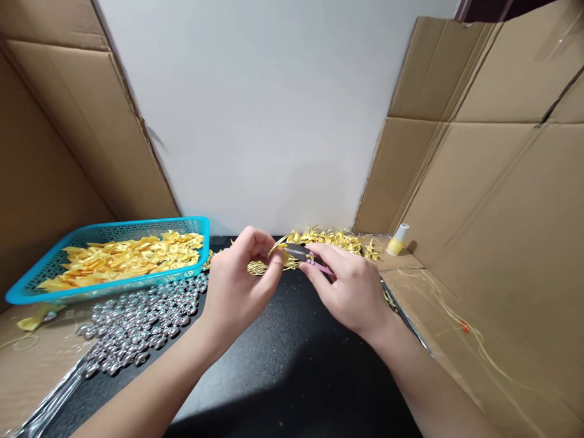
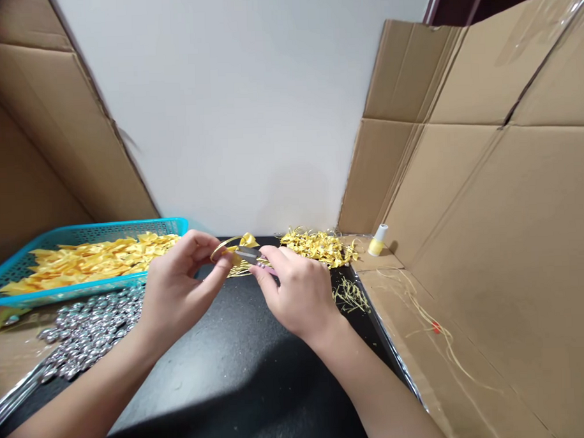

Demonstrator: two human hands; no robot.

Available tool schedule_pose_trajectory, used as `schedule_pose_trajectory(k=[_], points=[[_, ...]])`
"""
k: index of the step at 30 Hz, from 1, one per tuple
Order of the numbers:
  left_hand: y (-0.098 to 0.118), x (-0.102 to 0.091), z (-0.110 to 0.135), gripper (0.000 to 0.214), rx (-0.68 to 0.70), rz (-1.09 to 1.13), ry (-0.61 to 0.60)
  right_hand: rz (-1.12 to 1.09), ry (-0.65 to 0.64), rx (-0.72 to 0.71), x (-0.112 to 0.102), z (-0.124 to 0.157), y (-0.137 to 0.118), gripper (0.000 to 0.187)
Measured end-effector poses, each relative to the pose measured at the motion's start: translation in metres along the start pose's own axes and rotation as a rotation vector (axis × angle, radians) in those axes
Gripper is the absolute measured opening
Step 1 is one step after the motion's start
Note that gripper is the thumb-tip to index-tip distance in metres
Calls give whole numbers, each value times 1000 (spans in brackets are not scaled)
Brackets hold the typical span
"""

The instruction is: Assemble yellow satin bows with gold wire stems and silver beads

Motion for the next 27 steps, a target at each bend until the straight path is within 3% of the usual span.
schedule_pose_trajectory(k=[15, 27], points=[[3, 2, 0, 12, 74, -70, -13, 174, 197, -76, -13, 6, -11, 21], [3, 3, 1, 12, 58, -63, -21, 123, 165, -60, -10, 5, -8, 19]])
Point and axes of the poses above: each hand's wrist, its own z-axis away from the middle knuckle, its own x-axis out of the palm, y = z × x, the point moved 9 cm from there along -z, towards the middle knuckle, and after that the axes turned 15 degrees about z, right-handed, at the moved point
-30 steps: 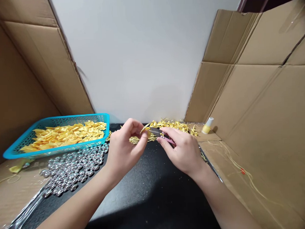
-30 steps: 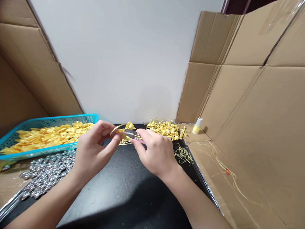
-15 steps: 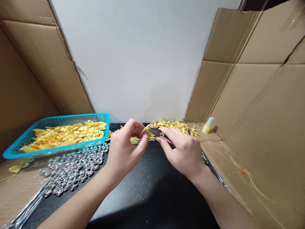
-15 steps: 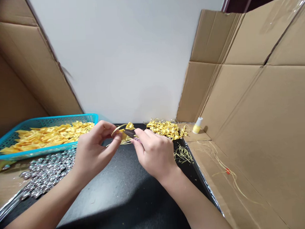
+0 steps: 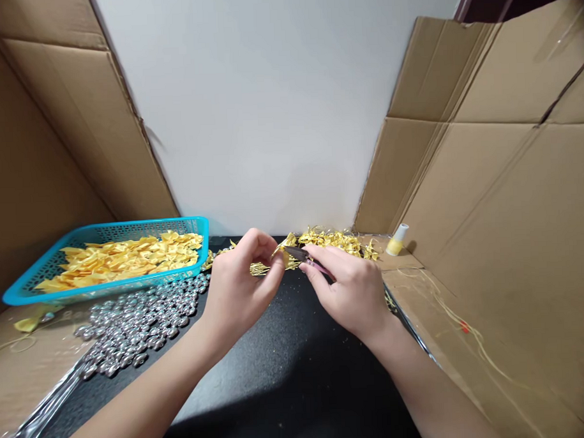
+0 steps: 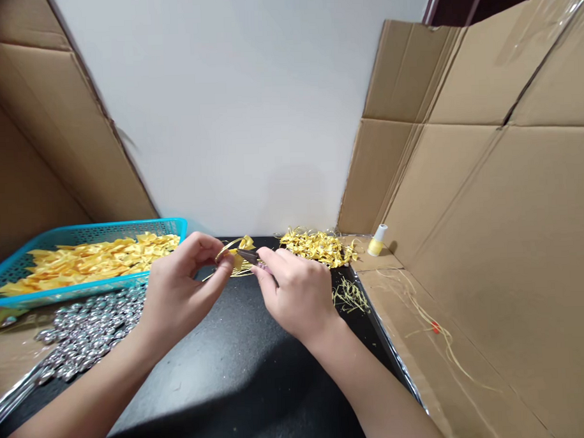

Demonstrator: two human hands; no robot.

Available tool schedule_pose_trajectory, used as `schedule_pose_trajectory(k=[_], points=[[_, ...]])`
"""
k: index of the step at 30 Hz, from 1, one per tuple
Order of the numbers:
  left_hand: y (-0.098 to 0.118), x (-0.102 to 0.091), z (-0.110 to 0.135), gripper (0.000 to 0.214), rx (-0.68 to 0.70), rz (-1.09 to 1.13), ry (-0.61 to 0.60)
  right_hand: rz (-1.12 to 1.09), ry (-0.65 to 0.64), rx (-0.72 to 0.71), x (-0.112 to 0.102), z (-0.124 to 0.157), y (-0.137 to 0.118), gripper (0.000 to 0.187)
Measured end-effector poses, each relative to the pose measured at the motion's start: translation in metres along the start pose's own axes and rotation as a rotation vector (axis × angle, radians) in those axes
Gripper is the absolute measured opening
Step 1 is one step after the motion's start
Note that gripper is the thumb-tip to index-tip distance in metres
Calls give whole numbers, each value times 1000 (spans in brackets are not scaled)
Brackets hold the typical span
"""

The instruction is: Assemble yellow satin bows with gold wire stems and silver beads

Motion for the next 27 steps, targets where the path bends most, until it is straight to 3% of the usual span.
schedule_pose_trajectory(k=[14, 27], points=[[-10, -3, -2, 11, -104, 96, -3, -157, 18, 69, -4, -1, 11, 22], [-10, -2, -2, 11, -140, 147, -8, -108, -13, 25, 0, -2, 5, 20]])
Point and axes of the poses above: each hand's wrist, its own z-axis away from the middle knuckle, its own x-axis out of the palm, y = z × x, the point moved 9 cm from there along -z, towards the middle knuckle, and after that the axes turned 15 degrees about z, right-handed, at the moved point
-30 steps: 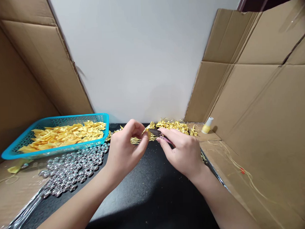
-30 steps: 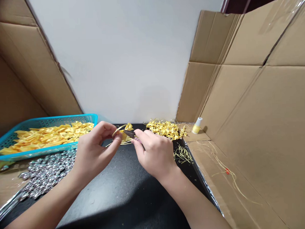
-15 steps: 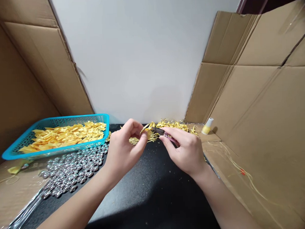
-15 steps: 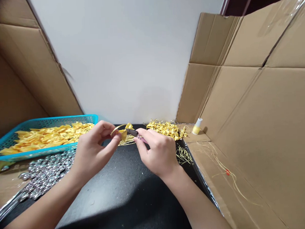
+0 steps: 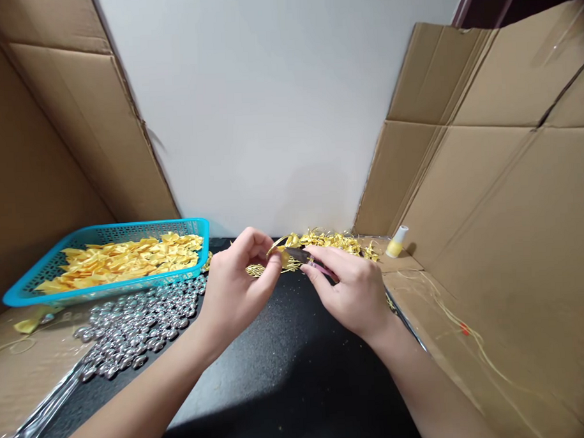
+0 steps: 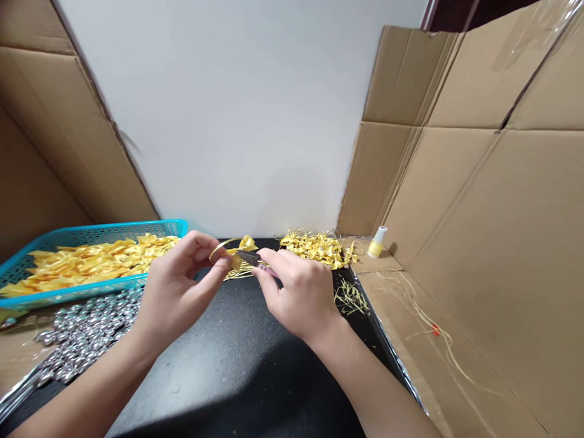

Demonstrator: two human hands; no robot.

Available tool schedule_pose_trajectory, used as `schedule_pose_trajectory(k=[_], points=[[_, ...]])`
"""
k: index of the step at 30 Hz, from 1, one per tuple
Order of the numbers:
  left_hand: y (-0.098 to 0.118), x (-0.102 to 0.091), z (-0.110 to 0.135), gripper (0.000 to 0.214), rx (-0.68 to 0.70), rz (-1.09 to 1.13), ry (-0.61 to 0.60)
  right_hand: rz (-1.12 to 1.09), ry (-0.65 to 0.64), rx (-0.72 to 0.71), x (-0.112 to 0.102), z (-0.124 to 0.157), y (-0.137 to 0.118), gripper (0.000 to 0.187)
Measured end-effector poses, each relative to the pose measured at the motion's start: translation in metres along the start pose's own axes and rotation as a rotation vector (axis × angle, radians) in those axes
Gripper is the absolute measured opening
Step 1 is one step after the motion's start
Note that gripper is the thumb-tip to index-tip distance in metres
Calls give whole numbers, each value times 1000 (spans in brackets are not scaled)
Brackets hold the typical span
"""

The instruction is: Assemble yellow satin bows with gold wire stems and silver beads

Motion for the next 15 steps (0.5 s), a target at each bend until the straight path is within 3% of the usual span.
schedule_pose_trajectory(k=[9, 15], points=[[-1, 0, -1, 12, -8, 8, -3, 7, -13, -4, 1, 1, -2, 19], [-7, -2, -1, 10, -30, 57, -4, -175, 0, 95, -4, 0, 10, 22]])
Point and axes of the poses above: each hand's wrist, its own z-axis away from the middle knuckle, its own x-axis out of the palm, y = z × x, the point moved 9 cm from there along -z, towards the middle knuckle, and after that the axes turned 15 degrees about z, right-handed, at the moved point
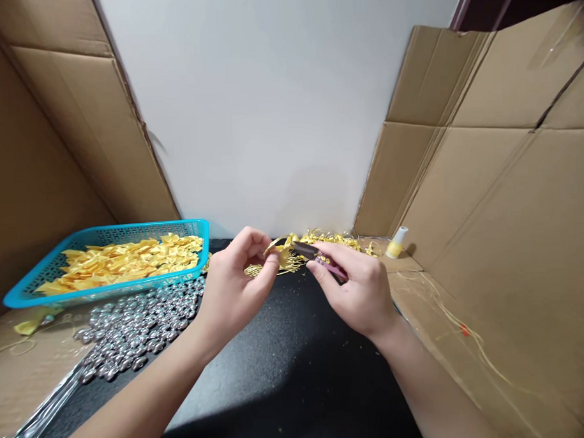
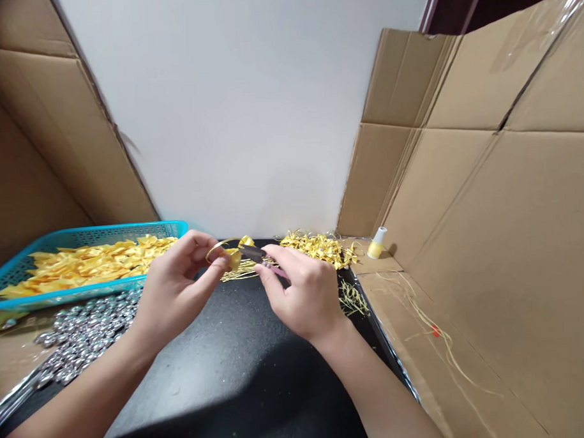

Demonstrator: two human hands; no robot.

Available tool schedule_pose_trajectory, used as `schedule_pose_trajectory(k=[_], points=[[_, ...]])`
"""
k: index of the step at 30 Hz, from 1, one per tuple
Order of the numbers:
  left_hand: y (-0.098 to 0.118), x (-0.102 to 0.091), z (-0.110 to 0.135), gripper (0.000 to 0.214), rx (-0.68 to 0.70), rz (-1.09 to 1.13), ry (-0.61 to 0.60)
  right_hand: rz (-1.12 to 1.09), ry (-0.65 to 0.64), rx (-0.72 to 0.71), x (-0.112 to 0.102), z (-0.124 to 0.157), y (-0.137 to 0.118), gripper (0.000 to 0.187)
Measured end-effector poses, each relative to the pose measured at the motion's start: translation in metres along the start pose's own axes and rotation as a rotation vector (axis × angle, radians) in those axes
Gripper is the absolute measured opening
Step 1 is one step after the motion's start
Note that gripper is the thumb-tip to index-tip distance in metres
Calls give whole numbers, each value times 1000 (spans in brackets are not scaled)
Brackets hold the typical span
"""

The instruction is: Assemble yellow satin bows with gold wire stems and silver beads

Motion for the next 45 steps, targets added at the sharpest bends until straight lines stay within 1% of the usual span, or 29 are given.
schedule_pose_trajectory(k=[3, 5, 9, 12, 18, 24, 29, 33, 45], points=[[-4, 0, 1, 9, -7, 95, -9, -91, -9, 90, 0, -1, 9, 23], [-3, 1, 1, 8, 15, 158, -9, -145, -22, 116, 1, -2, 10, 24], [4, 0, 3, 7, 85, 219, -7, -265, -72, 113, 1, -1, 3, 22], [7, -1, 6, 7, 128, 220, -3, -307, -73, 90, -2, -1, -2, 18], [7, -6, 10, 12, 211, 184, 35, -280, -61, 74, -6, -1, -3, 18], [10, -6, 12, 19, 265, 191, 8, -282, -58, 57, -8, -2, -5, 17], [9, -6, 12, 23, 253, 223, -8, -258, -61, 52, -8, -2, -5, 19], [8, -5, 11, 20, 245, 204, 3, -249, -62, 57, -8, -2, -5, 21], [5, -4, 9, 19, 221, 179, -26, -249, -61, 61, -4, -2, -2, 20]])
Point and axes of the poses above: each hand's wrist, its own z-axis away from the middle knuckle, its own x-axis out of the palm, y = z × x, the point moved 9 cm from there along -z, towards the middle knuckle, and after that the axes turned 15 degrees about z, right-handed, at the moved point
